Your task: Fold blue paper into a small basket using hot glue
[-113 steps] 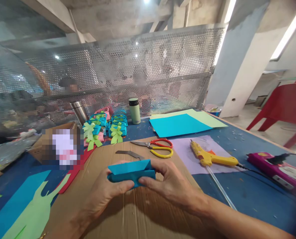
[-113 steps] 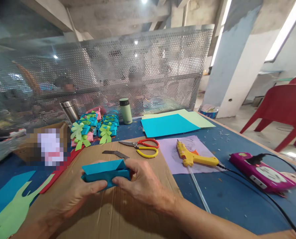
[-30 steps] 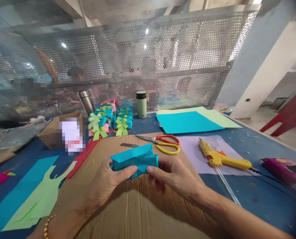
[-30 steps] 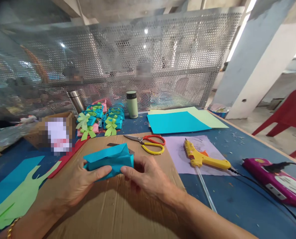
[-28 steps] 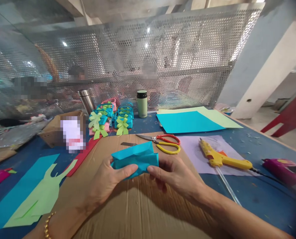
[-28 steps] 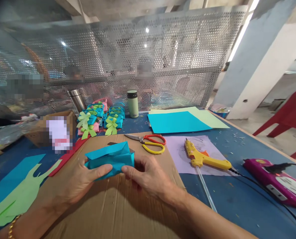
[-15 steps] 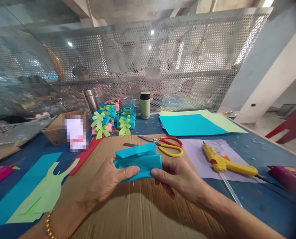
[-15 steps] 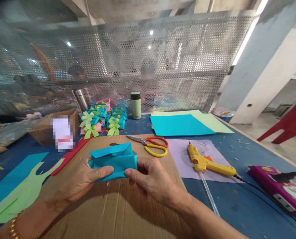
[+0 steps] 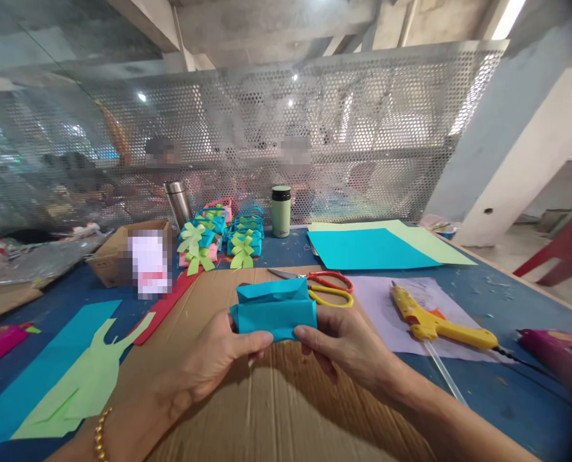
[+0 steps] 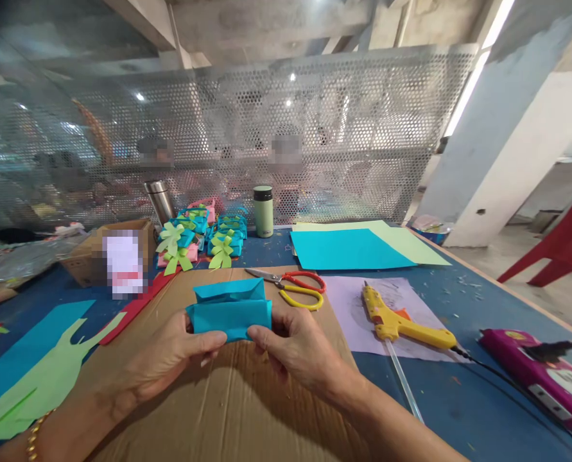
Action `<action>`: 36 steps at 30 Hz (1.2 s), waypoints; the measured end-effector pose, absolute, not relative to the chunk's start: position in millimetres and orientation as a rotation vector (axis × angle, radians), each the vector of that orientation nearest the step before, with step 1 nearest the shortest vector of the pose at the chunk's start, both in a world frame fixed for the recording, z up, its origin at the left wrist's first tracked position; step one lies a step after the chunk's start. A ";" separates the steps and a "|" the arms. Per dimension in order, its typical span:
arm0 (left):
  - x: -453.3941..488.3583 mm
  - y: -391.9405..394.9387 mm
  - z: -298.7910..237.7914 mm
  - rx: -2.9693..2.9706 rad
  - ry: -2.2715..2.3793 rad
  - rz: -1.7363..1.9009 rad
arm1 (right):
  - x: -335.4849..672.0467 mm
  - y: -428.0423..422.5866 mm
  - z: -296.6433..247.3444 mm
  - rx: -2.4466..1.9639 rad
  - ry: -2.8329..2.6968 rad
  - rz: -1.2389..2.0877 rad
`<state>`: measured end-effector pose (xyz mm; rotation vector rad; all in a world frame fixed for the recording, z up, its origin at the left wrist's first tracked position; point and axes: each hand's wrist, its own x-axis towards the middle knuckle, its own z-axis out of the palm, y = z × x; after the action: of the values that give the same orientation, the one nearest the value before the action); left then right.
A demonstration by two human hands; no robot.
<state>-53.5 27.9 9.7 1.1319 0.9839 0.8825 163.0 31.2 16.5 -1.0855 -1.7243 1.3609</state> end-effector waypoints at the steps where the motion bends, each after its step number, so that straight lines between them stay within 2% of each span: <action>1: -54.1 28.5 9.8 1.134 0.985 0.883 | 163.7 31.8 16.3 -1.093 -1.730 1.357; 13: -55.1 28.6 18.7 1.087 0.962 0.942 | 167.2 33.1 17.7 -1.115 -1.734 1.406; 36: -52.5 29.4 2.3 1.072 0.944 0.945 | 163.9 30.1 14.1 -1.082 -1.759 1.398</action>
<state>-52.5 29.4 2.3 1.0725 0.9437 0.9454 163.9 30.1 14.1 -1.0823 -1.7588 1.3976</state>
